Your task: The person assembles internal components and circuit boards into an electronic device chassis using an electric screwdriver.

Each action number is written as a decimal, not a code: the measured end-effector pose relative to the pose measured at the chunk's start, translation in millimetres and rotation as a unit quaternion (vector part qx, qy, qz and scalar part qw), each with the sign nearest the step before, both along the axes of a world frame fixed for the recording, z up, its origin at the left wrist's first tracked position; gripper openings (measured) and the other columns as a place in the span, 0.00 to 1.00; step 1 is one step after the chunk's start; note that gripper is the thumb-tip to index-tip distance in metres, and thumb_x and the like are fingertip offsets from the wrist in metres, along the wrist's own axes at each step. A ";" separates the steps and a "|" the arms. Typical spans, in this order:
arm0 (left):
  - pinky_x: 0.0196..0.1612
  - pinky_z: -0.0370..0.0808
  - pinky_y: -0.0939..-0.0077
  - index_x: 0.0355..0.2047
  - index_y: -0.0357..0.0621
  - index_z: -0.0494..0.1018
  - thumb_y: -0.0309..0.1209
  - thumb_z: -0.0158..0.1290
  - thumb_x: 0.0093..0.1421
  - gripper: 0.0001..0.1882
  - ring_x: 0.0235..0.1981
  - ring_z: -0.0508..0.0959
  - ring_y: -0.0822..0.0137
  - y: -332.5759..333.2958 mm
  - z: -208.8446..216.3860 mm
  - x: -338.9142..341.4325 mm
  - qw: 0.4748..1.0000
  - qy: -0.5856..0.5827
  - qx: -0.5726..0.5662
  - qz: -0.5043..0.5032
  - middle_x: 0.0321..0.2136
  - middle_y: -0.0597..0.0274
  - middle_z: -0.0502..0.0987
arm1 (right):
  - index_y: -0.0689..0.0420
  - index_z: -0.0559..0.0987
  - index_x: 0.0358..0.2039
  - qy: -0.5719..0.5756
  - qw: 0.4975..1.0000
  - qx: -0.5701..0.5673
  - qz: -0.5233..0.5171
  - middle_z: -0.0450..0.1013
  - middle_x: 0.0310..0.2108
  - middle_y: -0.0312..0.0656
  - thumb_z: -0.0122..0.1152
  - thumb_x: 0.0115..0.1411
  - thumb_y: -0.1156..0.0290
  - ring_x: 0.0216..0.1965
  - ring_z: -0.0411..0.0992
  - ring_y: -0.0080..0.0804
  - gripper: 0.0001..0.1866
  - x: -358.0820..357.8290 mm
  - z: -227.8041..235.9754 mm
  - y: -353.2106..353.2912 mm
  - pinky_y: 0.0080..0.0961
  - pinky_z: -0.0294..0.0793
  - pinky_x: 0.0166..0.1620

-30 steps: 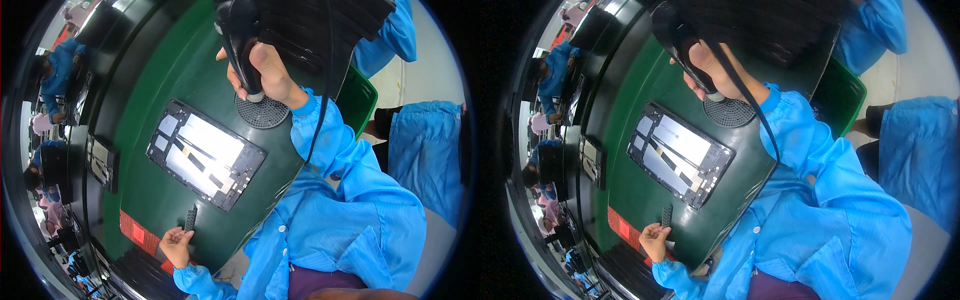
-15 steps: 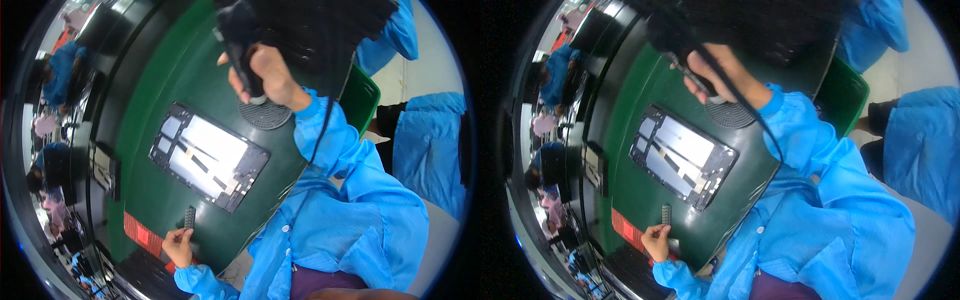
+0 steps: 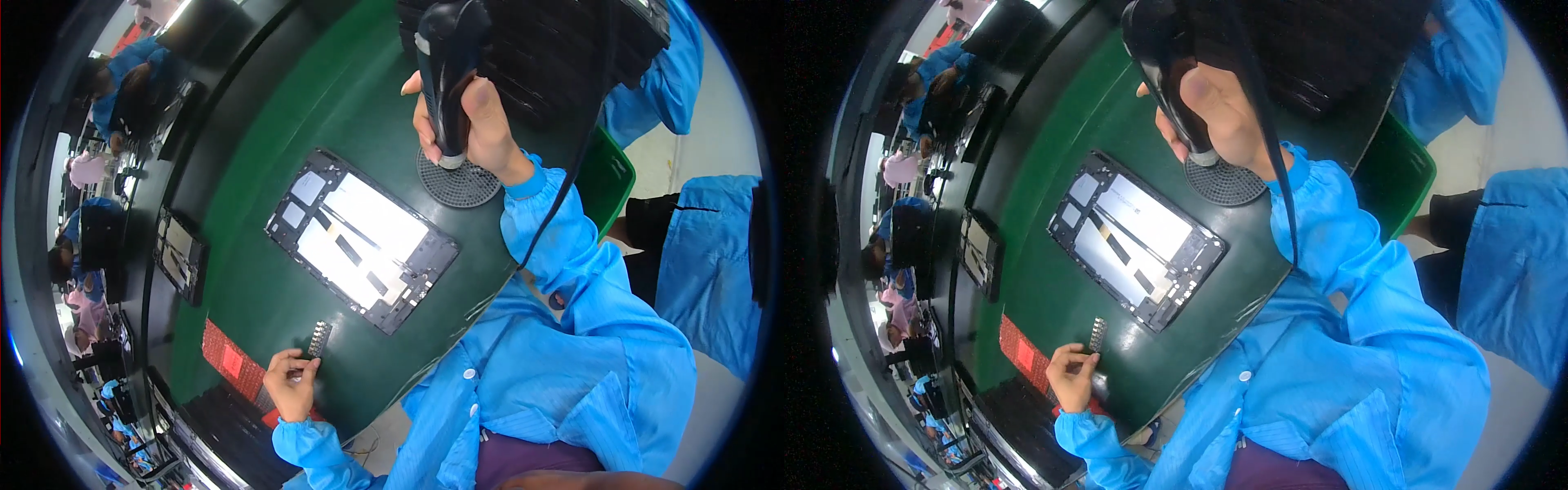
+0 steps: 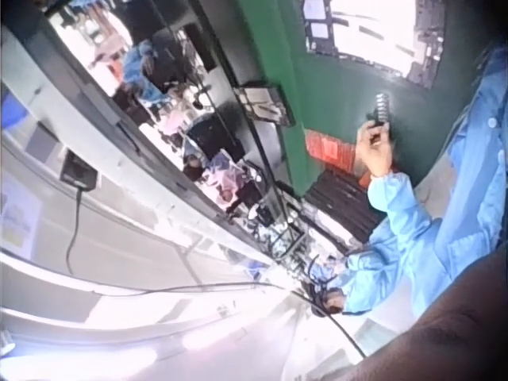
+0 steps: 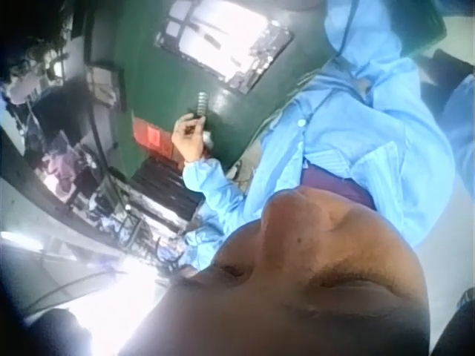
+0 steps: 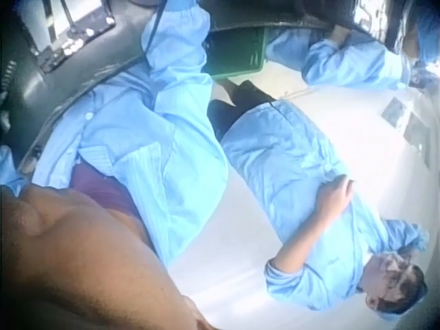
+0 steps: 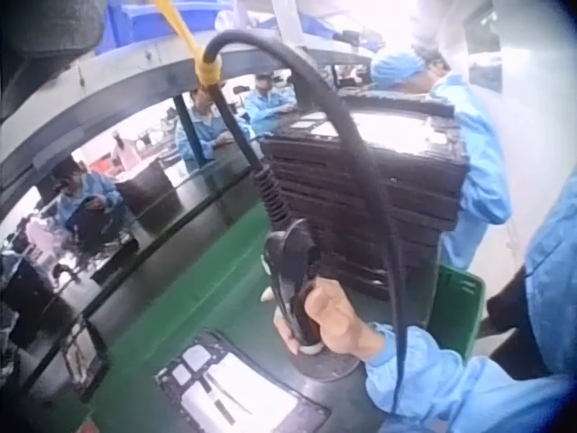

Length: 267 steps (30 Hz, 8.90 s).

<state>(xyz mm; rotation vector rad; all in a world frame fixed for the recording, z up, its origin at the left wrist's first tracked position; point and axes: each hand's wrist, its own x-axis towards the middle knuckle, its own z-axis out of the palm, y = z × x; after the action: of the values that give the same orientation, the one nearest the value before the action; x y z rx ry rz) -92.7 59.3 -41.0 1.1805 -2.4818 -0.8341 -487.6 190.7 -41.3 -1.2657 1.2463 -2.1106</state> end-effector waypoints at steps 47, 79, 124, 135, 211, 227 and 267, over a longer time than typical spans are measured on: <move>0.22 0.66 0.84 0.28 0.32 0.75 0.23 0.56 0.52 0.05 0.17 0.70 0.79 -61.2 -33.2 -117.7 0.951 0.210 0.221 -0.050 0.19 0.64 0.74 | 0.64 0.65 0.46 0.002 0.976 0.040 0.213 0.66 0.18 0.41 0.26 0.53 0.28 0.15 0.68 0.24 0.47 112.9 48.1 -118.2 0.20 0.70 0.19; 0.24 0.67 0.80 0.29 0.34 0.75 0.22 0.61 0.44 0.11 0.22 0.70 0.70 -19.4 -38.8 -117.0 0.936 0.321 -0.118 -0.082 0.25 0.58 0.71 | 0.65 0.65 0.46 0.005 0.977 0.027 0.210 0.67 0.18 0.41 0.26 0.53 0.28 0.16 0.68 0.23 0.47 126.4 44.6 -125.7 0.18 0.70 0.20; 0.18 0.72 0.85 0.27 0.31 0.73 0.24 0.57 0.52 0.07 0.19 0.77 0.73 -65.9 -35.1 -117.5 0.899 0.248 0.354 0.066 0.21 0.60 0.77 | 0.62 0.69 0.38 -0.008 0.970 0.008 0.242 0.67 0.18 0.38 0.42 0.57 0.37 0.17 0.66 0.19 0.35 150.7 17.5 -144.0 0.15 0.64 0.20; 0.24 0.75 0.83 0.38 0.31 0.71 0.26 0.61 0.49 0.17 0.23 0.77 0.72 -85.5 -43.7 -124.9 0.925 0.267 0.270 0.010 0.32 0.54 0.76 | 0.64 0.69 0.40 -0.038 0.980 -0.046 0.191 0.68 0.19 0.38 0.44 0.60 0.44 0.17 0.66 0.20 0.30 141.2 22.5 -129.0 0.16 0.65 0.21; 0.30 0.72 0.65 0.24 0.41 0.73 0.34 0.51 0.49 0.09 0.27 0.76 0.47 -66.9 -65.7 -181.2 0.942 0.327 -0.016 -0.072 0.23 0.50 0.76 | 0.64 0.69 0.43 -0.034 0.962 0.059 0.265 0.68 0.18 0.42 0.36 0.55 0.32 0.16 0.68 0.23 0.41 150.0 22.7 -110.8 0.18 0.68 0.21; 0.40 0.73 0.79 0.38 0.33 0.73 0.23 0.51 0.58 0.08 0.34 0.78 0.70 -100.8 17.0 -133.3 0.850 0.521 -0.042 0.059 0.30 0.57 0.78 | 0.64 0.62 0.45 0.051 0.948 0.118 0.290 0.67 0.19 0.40 0.27 0.45 0.21 0.19 0.68 0.26 0.53 150.0 7.3 -91.0 0.21 0.69 0.25; 0.35 0.74 0.72 0.32 0.37 0.78 0.29 0.57 0.49 0.10 0.30 0.80 0.61 -70.8 150.5 223.8 0.904 -0.148 -0.235 0.325 0.27 0.50 0.79 | 0.58 0.58 0.60 0.077 0.991 0.087 0.069 0.64 0.53 0.48 0.60 0.49 0.76 0.49 0.68 0.34 0.36 101.8 23.1 -38.9 0.28 0.68 0.51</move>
<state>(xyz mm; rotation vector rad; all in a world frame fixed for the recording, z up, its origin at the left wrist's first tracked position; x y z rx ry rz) 131.1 -11.5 109.4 1.8536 -2.0567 0.1275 -385.7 151.8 -18.2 -1.4147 1.3341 -1.7946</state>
